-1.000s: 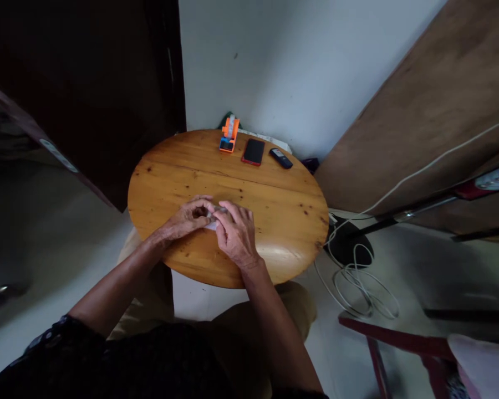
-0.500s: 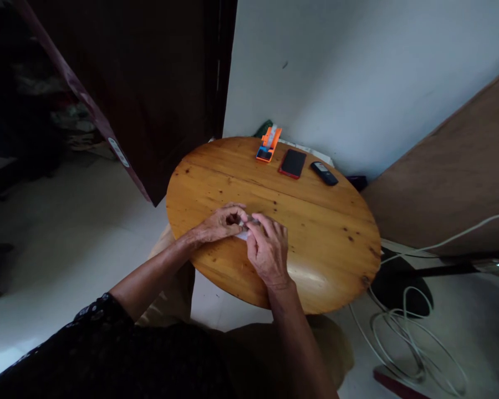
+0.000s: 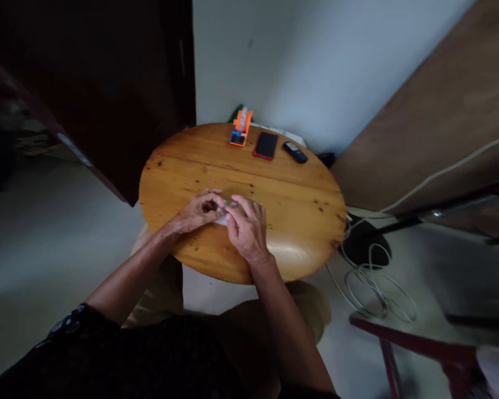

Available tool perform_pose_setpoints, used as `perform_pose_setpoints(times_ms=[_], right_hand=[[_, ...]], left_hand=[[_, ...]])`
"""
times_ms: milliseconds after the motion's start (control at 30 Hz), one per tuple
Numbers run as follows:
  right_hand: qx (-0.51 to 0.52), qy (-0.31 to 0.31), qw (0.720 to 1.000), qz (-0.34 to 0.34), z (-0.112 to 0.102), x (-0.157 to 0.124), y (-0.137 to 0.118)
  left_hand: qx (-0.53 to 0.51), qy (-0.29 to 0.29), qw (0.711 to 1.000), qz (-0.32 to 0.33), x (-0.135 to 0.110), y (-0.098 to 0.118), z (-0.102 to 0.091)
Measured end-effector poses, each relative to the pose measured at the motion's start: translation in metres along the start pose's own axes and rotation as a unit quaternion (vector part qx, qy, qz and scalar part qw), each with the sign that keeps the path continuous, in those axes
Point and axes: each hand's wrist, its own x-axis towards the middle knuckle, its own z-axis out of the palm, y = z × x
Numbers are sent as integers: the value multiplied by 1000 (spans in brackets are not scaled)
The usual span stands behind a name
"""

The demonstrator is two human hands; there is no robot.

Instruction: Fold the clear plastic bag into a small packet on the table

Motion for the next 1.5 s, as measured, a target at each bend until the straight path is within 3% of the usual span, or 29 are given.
perform_pose_setpoints(times_ms=[233,400,800,1167,1500], right_hand=[[27,57,995,72,-2,-1,2],[52,51,994,84,-1,-2,4],[81,35,994,69,0,-1,4],[62,62,996,20,8,-1,12],[28,46,999,1,3,0,7]], left_hand=[[-5,23,1000,-3,-2,-3,-1],[-5,17,1000,-17,-3,1,-3],[-6,-1,999,-54,-2,5,-4],[-5,6,999,-45,3,1,-1],[11,0,999,-31,1,4,-3]])
